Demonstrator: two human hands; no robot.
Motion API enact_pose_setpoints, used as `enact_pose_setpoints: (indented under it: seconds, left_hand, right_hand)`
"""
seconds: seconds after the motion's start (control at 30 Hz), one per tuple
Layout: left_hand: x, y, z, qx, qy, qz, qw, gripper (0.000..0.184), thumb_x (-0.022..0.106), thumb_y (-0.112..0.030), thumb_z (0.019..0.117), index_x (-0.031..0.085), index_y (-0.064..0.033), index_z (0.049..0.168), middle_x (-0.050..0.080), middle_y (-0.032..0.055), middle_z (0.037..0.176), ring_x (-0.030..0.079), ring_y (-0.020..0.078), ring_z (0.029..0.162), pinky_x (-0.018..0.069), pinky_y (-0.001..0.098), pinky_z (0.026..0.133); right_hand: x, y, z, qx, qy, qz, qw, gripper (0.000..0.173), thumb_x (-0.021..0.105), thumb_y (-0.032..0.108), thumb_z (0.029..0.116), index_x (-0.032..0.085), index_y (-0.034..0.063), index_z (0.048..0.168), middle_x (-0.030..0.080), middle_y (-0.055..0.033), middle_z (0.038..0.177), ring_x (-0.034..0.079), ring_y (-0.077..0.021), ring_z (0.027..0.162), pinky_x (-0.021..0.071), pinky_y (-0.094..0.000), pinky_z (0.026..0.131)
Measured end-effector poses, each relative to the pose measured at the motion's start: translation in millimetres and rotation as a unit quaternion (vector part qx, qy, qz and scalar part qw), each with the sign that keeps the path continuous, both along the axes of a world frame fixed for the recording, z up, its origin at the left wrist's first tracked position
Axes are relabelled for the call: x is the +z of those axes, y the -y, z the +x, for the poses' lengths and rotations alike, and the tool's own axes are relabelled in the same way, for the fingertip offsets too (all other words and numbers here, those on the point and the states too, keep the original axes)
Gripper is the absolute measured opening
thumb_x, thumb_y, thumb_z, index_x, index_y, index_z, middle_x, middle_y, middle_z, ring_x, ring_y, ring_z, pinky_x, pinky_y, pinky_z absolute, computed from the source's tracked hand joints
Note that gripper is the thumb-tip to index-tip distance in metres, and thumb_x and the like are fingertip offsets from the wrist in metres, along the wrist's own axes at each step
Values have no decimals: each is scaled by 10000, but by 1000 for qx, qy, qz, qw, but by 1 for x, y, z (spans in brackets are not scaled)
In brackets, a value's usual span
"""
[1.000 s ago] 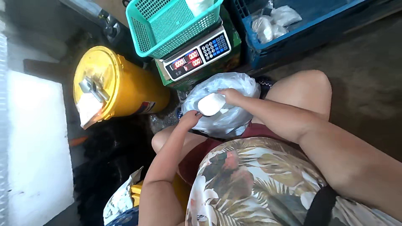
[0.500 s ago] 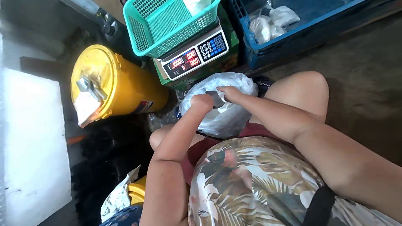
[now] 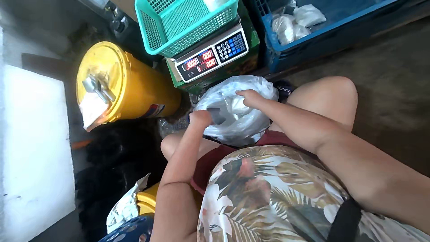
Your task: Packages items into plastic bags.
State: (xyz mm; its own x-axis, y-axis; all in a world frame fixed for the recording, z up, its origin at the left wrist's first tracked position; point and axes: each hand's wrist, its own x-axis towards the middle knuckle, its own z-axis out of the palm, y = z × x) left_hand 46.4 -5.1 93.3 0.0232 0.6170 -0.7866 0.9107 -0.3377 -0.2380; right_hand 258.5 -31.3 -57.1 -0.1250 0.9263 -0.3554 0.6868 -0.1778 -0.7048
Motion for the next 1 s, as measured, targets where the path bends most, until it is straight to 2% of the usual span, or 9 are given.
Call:
enact_pose_setpoints:
  seconds: [0.07, 0.2, 0.27, 0.33, 0.4, 0.6, 0.73, 0.87, 1.0]
  left_hand:
    - [-27, 0, 8, 48, 90, 40, 994, 627, 441, -523, 1077, 664, 41, 1235, 657, 292, 1267, 623, 467, 1219, 475, 697, 980]
    - [-73, -6, 37, 148, 221, 72, 961, 836, 480, -678, 999, 450, -25, 1521, 636, 274, 1329, 631, 441, 1227, 499, 652, 1002]
    - [-86, -9, 50, 174, 234, 55, 955, 762, 558, -598, 1000, 478, -22, 1492, 625, 263, 1347, 621, 435, 1241, 497, 652, 1003]
    - [-90, -11, 57, 174, 225, 46, 957, 487, 578, -373, 1033, 609, 21, 1316, 645, 265, 1300, 631, 438, 1215, 508, 656, 968]
    - [-87, -18, 60, 166, 217, 49, 961, 334, 554, -220, 1031, 658, 53, 1191, 656, 284, 1249, 640, 449, 1186, 516, 656, 946]
    - [-57, -14, 56, 174, 300, 94, 933, 288, 509, -163, 1036, 692, 6, 1182, 696, 244, 1183, 665, 412, 1146, 518, 633, 955]
    - [-79, -15, 50, 180, 277, 73, 941, 305, 510, -173, 1044, 673, -9, 1242, 683, 241, 1236, 652, 415, 1185, 513, 640, 972]
    - [-74, -19, 51, 187, 294, 83, 934, 300, 488, -181, 1059, 683, -10, 1210, 693, 232, 1210, 663, 395, 1168, 521, 620, 964]
    - [-82, -23, 45, 197, 315, 72, 926, 294, 497, -168, 1054, 689, -23, 1224, 695, 219, 1217, 659, 385, 1175, 514, 610, 981]
  right_hand:
    - [4, 1, 0, 4, -4, -3, 1000, 662, 612, -153, 815, 605, 83, 1434, 614, -183, 1421, 562, -392, 1340, 412, -629, 1123]
    - [3, 2, 1, 31, -16, 13, 999, 692, 574, -190, 799, 623, 106, 1423, 588, -119, 1472, 554, -342, 1366, 412, -593, 1145]
    - [9, 2, 2, 39, -19, 0, 999, 670, 540, -197, 822, 648, 127, 1399, 599, -111, 1462, 551, -329, 1371, 405, -581, 1154]
    - [8, 1, 5, 46, -12, 1, 999, 584, 538, -195, 830, 726, 120, 1284, 669, -142, 1352, 601, -354, 1298, 434, -596, 1115]
    - [-1, 0, 9, 52, 7, 11, 999, 473, 564, -183, 823, 775, 89, 1147, 712, -177, 1232, 639, -383, 1217, 460, -616, 1064]
    - [46, 0, 9, 15, 26, -14, 999, 607, 555, -159, 855, 624, 72, 1412, 621, -202, 1402, 562, -398, 1334, 413, -607, 1126]
    - [17, 6, 8, 19, 35, -24, 999, 593, 584, -161, 836, 648, 64, 1382, 631, -194, 1394, 572, -407, 1321, 419, -625, 1116]
    - [25, 2, 0, 21, 45, -20, 999, 641, 588, -169, 822, 627, 78, 1411, 611, -167, 1432, 560, -389, 1342, 411, -615, 1129]
    - [31, 4, 3, 21, 56, -59, 996, 583, 582, -137, 875, 607, 59, 1424, 607, -195, 1423, 546, -382, 1356, 399, -579, 1148]
